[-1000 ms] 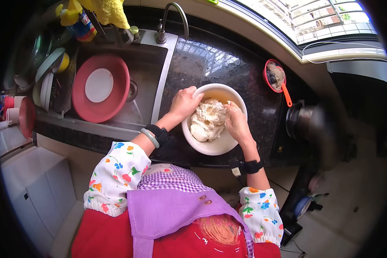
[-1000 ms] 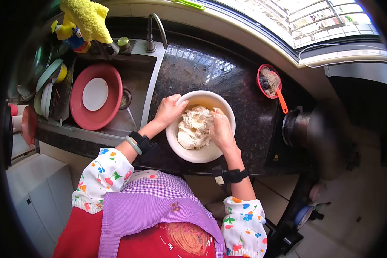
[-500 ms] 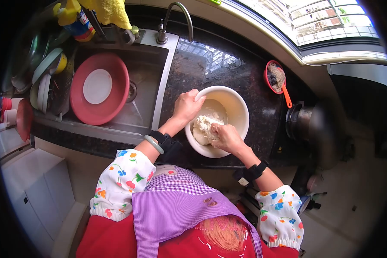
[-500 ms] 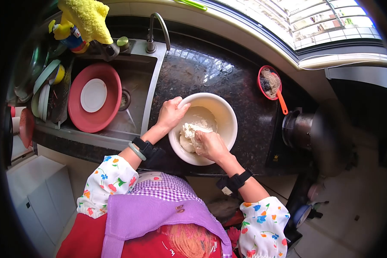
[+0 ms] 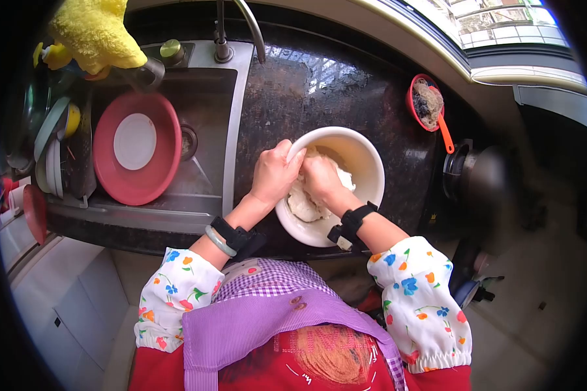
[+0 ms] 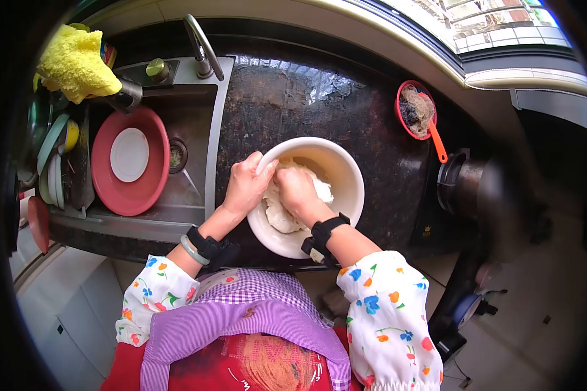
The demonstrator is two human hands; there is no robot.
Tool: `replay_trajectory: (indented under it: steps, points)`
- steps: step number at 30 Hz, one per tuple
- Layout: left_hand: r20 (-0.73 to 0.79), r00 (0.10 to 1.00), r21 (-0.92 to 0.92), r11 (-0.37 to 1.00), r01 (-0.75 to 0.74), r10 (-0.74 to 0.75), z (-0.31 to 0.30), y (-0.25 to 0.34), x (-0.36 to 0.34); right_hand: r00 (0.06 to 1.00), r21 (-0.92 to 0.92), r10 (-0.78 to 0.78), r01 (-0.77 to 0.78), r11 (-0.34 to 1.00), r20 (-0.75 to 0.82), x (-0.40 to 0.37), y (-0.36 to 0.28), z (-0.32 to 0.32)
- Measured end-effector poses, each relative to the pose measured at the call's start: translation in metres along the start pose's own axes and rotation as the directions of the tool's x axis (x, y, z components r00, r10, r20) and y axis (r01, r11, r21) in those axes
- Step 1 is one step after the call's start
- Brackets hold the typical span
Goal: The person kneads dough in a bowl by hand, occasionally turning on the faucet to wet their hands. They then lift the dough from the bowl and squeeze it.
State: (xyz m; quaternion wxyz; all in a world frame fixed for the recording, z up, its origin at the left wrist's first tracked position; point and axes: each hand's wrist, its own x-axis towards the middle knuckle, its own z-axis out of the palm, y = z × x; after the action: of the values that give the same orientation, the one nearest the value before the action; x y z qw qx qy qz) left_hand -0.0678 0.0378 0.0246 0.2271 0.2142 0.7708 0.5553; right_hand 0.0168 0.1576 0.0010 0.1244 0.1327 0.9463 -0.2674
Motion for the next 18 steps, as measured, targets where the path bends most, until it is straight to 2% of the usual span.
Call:
replay_trajectory:
  steps: [1, 3, 4, 7, 8, 9, 11, 12, 13, 14, 15, 17, 18]
  points:
    - [0.004, 1.0, 0.003, 1.0, -0.009, 0.009, 0.004, -0.001, 0.002, 1.0, -0.1, 0.019, -0.019, 0.995, 0.002, 0.006, -0.003, -0.002]
    - [-0.124, 0.992, -0.049, 0.999, -0.006, 0.0, 0.01, -0.003, 0.006, 0.993, -0.198, -0.025, 0.003, 0.98, -0.112, 0.019, 0.0, -0.003]
    - [-0.11, 0.994, -0.031, 0.999, 0.019, -0.022, 0.008, 0.0, 0.007, 0.997, -0.268, 0.033, -0.052, 0.962, -0.075, 0.024, -0.005, -0.007]
    - [-0.144, 0.988, 0.007, 0.999, -0.046, 0.047, 0.009, -0.007, 0.003, 0.978, -0.227, -0.085, 0.04, 0.973, -0.191, 0.017, 0.004, 0.001]
    - [-0.119, 0.993, 0.024, 1.0, -0.013, 0.016, 0.007, -0.009, -0.001, 0.989, -0.145, -0.053, 0.032, 0.989, -0.14, 0.012, -0.01, -0.006]
    - [-0.118, 0.993, 0.032, 0.999, -0.029, 0.032, 0.005, -0.014, -0.006, 0.993, -0.158, 0.072, -0.057, 0.986, 0.089, 0.002, -0.017, -0.016]
    - [-0.031, 0.999, -0.066, 0.998, -0.019, 0.017, 0.0, -0.025, -0.019, 0.981, 0.082, -0.072, 0.058, 0.995, 0.179, -0.022, -0.028, -0.046]
    - [0.146, 0.978, -0.131, 0.977, 0.167, -0.148, -0.007, -0.027, -0.027, 0.982, 0.081, -0.064, 0.05, 0.995, 0.176, -0.035, -0.028, -0.058]
    - [0.325, 0.899, -0.161, 0.92, 0.358, -0.293, -0.019, -0.019, -0.036, 0.995, 0.181, -0.06, 0.044, 0.982, 0.083, -0.048, -0.025, -0.07]
    - [0.44, 0.848, -0.156, 0.905, 0.395, -0.294, -0.027, -0.015, -0.045, 0.999, 0.279, -0.054, 0.054, 0.959, -0.006, -0.056, -0.02, -0.079]
    - [0.434, 0.851, -0.16, 0.904, 0.397, -0.297, -0.037, -0.011, -0.046, 0.997, 0.22, 0.062, -0.051, 0.974, -0.043, -0.061, -0.011, -0.086]
    - [0.695, 0.599, 0.058, 0.862, 0.504, -0.397, -0.051, -0.006, -0.045, 0.99, 0.125, 0.102, -0.089, 0.988, -0.094, -0.062, 0.014, -0.086]
    - [0.528, 0.789, 0.0, 0.929, 0.371, -0.314, -0.047, -0.009, -0.039, 0.991, 0.122, 0.103, -0.091, 0.988, -0.09, -0.061, 0.019, -0.079]
